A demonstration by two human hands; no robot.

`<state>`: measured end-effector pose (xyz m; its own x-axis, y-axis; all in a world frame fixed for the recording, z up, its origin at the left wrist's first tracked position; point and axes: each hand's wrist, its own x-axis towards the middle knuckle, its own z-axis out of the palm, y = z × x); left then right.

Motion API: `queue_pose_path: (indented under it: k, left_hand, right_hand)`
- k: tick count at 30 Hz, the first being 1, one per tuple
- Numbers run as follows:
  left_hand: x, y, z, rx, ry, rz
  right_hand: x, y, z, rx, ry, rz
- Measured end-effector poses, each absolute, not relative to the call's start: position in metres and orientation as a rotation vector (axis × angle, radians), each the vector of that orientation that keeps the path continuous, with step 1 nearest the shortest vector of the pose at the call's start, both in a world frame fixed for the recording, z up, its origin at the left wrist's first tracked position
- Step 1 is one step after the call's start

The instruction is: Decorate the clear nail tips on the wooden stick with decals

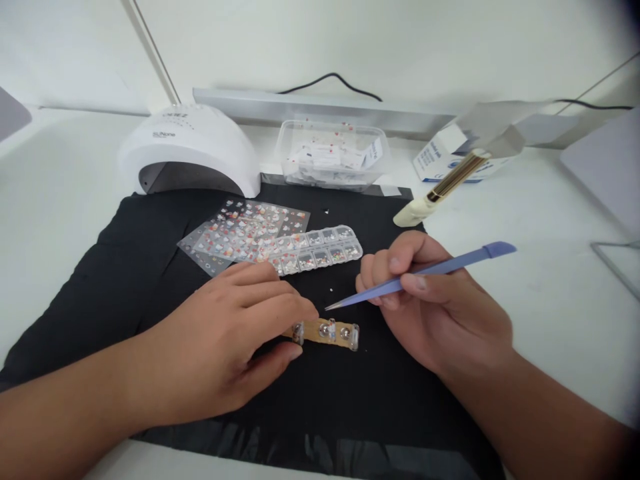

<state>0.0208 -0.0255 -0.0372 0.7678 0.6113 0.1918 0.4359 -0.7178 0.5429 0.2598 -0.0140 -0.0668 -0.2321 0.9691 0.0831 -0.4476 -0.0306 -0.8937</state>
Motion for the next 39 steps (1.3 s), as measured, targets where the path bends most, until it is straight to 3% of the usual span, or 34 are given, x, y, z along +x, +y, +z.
queue_pose_path:
  k: [34,39]
  left_hand:
    - [0.02,-0.03,-0.033,2.585,0.838,0.488]
    - [0.011,-0.024,-0.03,2.528,0.915,0.701]
  right_hand:
    - [0.258,-0.013,-0.066,-0.738,-1.04,1.536]
    - [0.259,-0.013,-0.068,-0.724,-1.029,1.559]
